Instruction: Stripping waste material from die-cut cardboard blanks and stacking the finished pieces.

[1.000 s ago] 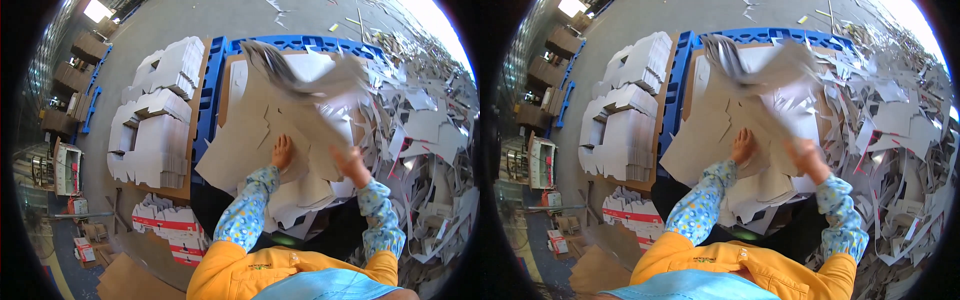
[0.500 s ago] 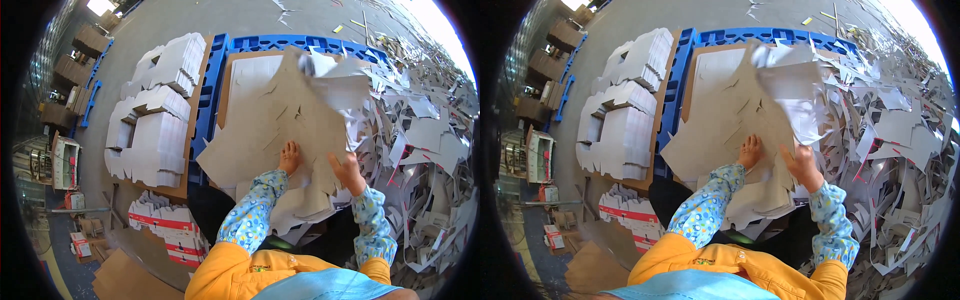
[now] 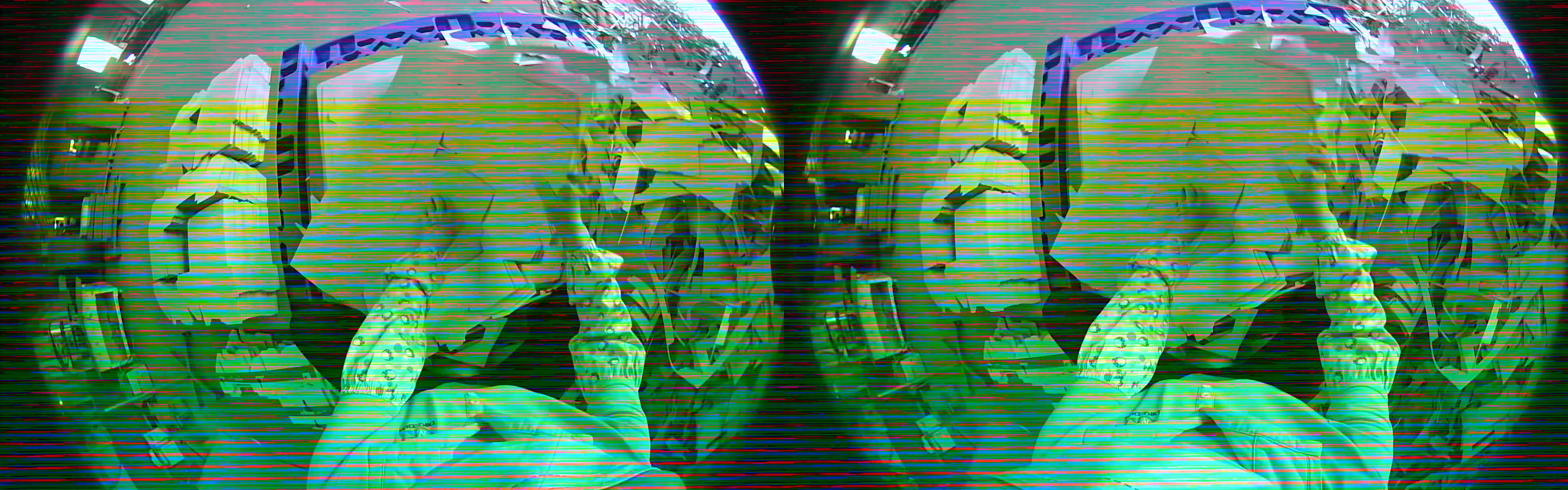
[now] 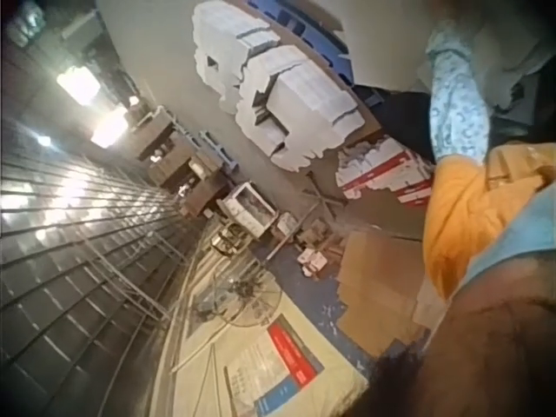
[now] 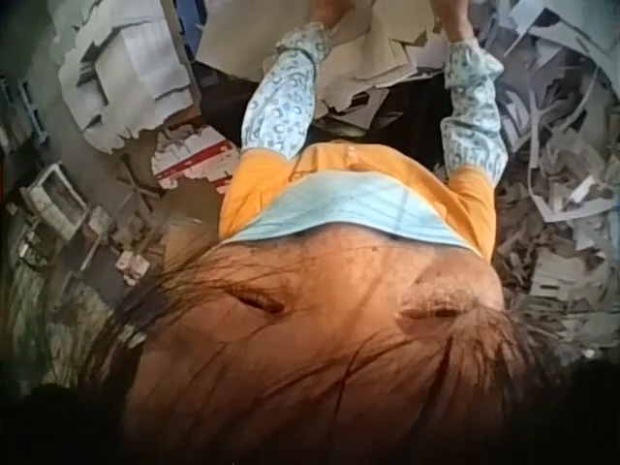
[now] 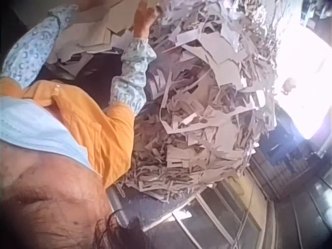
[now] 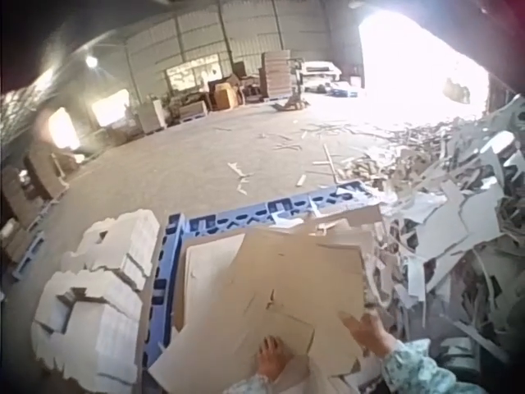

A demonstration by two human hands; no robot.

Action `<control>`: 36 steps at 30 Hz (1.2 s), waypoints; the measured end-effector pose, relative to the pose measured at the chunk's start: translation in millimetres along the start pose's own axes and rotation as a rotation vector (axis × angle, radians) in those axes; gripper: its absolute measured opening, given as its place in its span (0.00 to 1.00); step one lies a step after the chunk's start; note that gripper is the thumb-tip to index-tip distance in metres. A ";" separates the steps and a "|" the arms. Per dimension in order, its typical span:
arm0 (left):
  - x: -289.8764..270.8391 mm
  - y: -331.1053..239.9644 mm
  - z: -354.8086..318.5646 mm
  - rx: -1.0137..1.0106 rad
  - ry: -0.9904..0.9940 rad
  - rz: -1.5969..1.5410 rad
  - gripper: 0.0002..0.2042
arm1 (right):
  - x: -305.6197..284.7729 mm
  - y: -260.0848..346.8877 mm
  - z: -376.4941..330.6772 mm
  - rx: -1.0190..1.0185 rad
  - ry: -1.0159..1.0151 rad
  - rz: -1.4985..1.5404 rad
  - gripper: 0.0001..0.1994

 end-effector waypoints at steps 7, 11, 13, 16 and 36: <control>-161.2 62.4 90.6 0.191 -0.517 -0.634 0.35 | 27.9 44.1 -10.8 -0.425 0.108 -0.289 0.07; -313.6 -19.4 105.1 0.636 -0.415 -0.647 0.35 | 36.6 55.4 -41.3 -0.646 0.097 -0.387 0.11; -331.0 -54.4 94.8 0.795 -0.256 -0.651 0.36 | 35.5 66.5 -43.0 -0.573 0.105 -0.279 0.10; -344.7 -79.6 80.2 0.939 -0.082 -0.633 0.34 | 40.9 72.5 -42.3 -0.583 0.135 -0.256 0.09; -308.3 -41.9 129.0 0.626 0.194 -0.924 0.21 | 47.4 82.2 -49.4 -0.696 0.237 -0.328 0.14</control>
Point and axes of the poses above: each hand's wrist, its own z-axis towards the middle knuckle, its own x-axis out of the palm, y = z × x, the point moved 9 cm from there along z, towards the middle knuckle, and after that the axes turned 2 degrees about z, right-handed, at the moved point
